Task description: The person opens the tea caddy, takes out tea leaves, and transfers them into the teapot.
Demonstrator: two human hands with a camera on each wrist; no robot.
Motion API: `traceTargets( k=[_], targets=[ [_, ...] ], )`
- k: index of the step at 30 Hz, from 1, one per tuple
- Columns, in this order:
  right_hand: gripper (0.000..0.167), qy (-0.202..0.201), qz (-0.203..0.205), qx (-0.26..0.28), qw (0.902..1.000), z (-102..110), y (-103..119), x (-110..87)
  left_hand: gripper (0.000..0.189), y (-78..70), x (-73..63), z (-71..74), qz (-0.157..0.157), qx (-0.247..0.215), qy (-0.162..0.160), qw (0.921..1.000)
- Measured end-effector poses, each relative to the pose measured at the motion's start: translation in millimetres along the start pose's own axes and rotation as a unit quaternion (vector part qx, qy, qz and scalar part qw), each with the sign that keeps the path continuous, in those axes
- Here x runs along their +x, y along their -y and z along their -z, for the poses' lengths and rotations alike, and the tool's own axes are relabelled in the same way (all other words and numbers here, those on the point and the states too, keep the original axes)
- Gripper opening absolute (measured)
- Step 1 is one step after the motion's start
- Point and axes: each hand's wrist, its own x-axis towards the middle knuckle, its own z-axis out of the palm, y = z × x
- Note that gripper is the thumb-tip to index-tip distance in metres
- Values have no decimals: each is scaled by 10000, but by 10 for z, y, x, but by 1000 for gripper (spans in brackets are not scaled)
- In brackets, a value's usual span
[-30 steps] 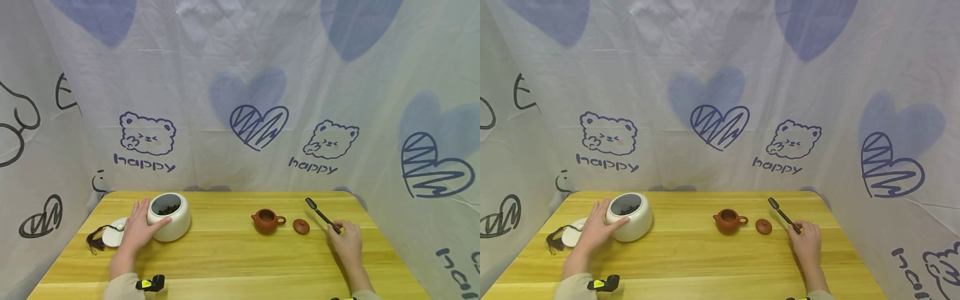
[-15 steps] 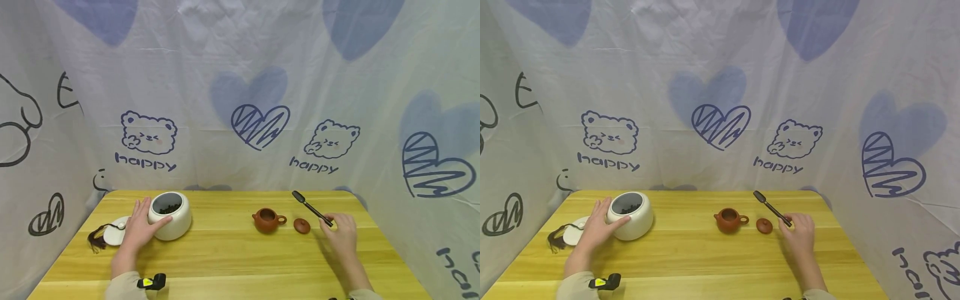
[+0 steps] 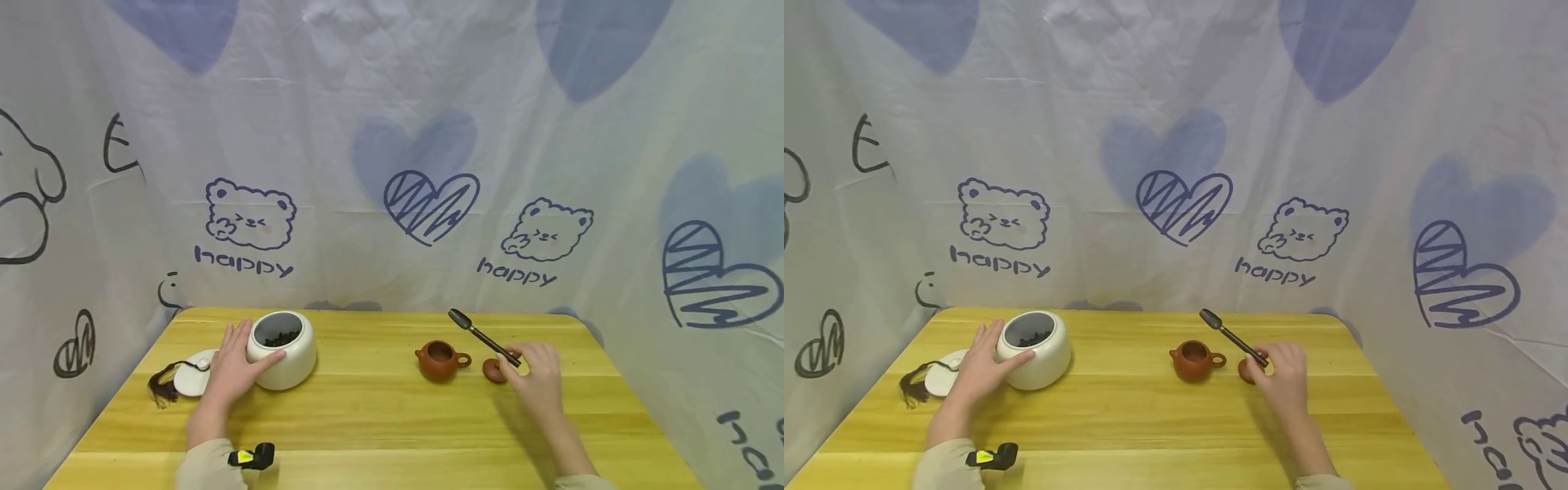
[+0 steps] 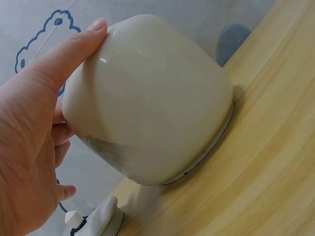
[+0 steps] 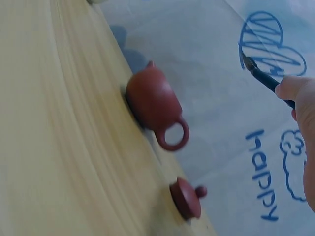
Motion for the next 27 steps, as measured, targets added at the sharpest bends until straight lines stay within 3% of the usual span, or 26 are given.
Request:
traceTargets(
  k=[4,10,18,27],
  targets=[
    [15,-9,182,160,9997,-87,100,68,112,2,6,-6,-9,-18,5,10000],
    [37,-26,555,258,9981,-249,240,194,112,4,6,-3,-24,10,-27,10000],
    [18,229,809,477,9953,-486,396,315,112,0,6,-1,15,-50,-8,10000],
    [14,625,1250,552,9886,-732,644,536,112,19,11,-11,23,-65,-19,10000]
  ],
)
